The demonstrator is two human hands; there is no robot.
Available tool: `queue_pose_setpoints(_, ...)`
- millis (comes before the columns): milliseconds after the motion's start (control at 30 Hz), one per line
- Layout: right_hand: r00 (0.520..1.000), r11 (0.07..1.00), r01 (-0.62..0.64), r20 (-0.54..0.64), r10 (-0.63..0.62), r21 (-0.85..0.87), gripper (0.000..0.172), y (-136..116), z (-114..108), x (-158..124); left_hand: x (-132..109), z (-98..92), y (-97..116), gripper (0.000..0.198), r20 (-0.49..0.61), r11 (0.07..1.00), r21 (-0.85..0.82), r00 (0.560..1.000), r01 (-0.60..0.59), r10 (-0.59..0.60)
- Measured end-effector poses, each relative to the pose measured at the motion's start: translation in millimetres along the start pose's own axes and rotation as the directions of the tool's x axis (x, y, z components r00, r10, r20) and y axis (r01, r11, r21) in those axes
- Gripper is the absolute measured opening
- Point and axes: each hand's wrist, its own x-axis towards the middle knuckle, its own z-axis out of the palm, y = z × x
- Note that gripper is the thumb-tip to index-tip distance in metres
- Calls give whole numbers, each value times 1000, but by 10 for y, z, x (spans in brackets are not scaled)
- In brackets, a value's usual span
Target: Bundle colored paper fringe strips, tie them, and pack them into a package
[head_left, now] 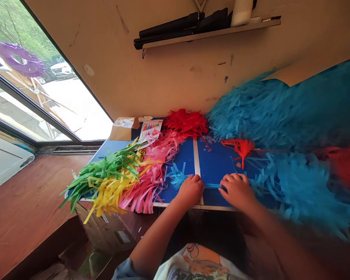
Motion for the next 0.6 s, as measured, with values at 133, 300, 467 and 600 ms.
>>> queue_pose_setpoints(133,996,996,-87,35,87,10,19,-18,52,11,19,-20,-3,23,19,1000,13,1000,6,-7)
queue_pose_setpoints(300,977,987,-162,144,159,15,23,50,35,71,22,4,6,26,19,999,24,999,39,-39)
queue_pose_setpoints(467,954,985,-172,244,173,-26,25,62,4,174,23,44,47,25,11,995,17,995,95,-96)
queue_pose_setpoints(600,946,988,-144,285,156,-63,26,80,-5,203,53,38,35,25,23,993,7,992,120,-120)
